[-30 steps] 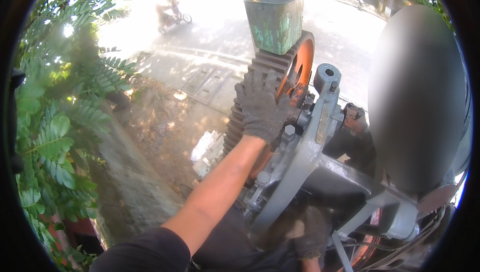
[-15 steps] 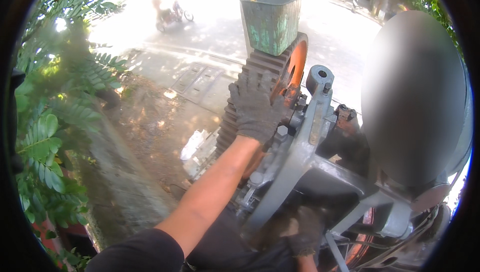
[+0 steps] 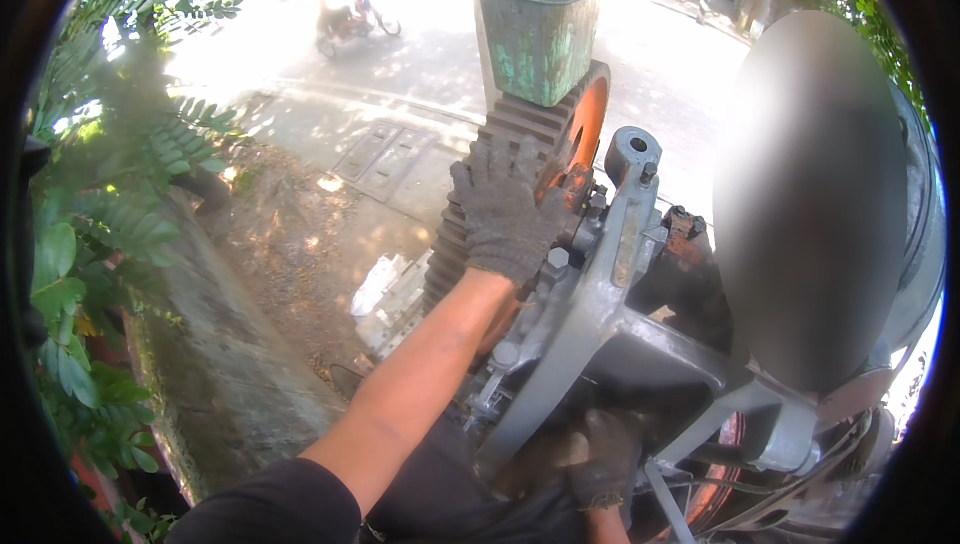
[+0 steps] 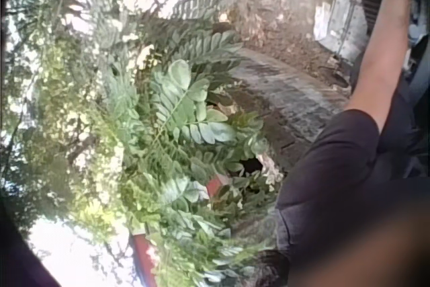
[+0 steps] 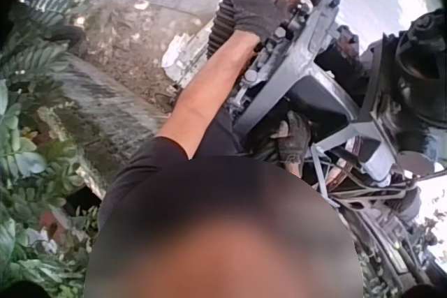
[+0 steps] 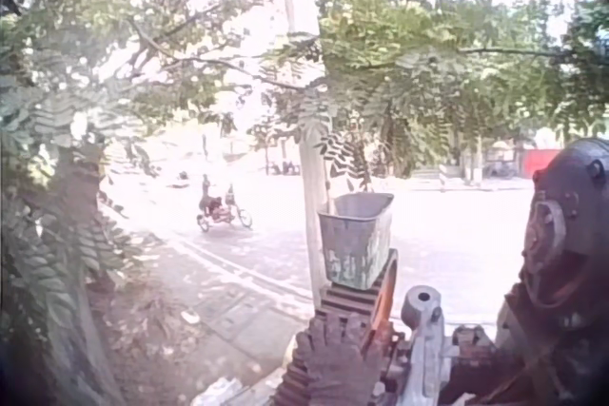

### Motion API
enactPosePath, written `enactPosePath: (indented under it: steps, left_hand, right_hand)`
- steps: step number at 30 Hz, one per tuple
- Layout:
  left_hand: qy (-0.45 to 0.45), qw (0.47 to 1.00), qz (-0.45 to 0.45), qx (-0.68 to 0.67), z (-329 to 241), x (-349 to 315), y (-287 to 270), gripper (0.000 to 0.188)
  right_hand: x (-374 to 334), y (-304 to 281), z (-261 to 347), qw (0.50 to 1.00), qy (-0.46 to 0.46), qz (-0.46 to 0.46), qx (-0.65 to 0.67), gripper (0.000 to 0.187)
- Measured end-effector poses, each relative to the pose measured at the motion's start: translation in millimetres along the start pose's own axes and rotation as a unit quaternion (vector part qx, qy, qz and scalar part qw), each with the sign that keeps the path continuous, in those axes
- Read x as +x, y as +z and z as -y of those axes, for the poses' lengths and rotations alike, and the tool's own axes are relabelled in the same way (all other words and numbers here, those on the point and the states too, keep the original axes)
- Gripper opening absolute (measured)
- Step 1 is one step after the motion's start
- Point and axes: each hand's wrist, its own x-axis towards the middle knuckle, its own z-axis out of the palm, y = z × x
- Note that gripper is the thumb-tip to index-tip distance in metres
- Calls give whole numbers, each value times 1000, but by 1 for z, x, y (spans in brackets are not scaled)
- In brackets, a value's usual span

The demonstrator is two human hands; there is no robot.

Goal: The person paints a stationary piece of machinery outdoors using a paintbrush and a container of grey paint. They repeatedly dip the brush and apply paint to the motor housing, gears, and frame while the camera shakes significantly.

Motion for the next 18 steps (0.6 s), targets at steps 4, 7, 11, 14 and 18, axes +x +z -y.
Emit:
enactPosePath:
  steps: [4,7,11,14,18]
  left_hand:
    - [-4,1000,3,-10,-1,3,-3,60]
    - [-6,1000,9,-8,-2,4,-5,61]
    - [-42,992,109,42,-5,1,-6,73]
    - [-24,989,121,83,-1,-2,-7,79]
    - [10,975,145,168,2,3,-1,72]
  right_hand:
    - [1,-3,4,1000,12,11,-5,44]
    - [2,-6,7,1000,13,7,-12,44]
    - [3,-7,8,995,65,68,-20,46]
    - [1,-2,7,999,5,-5,-49,46]
    - [-3,7,4,991,100,87,-5,53]
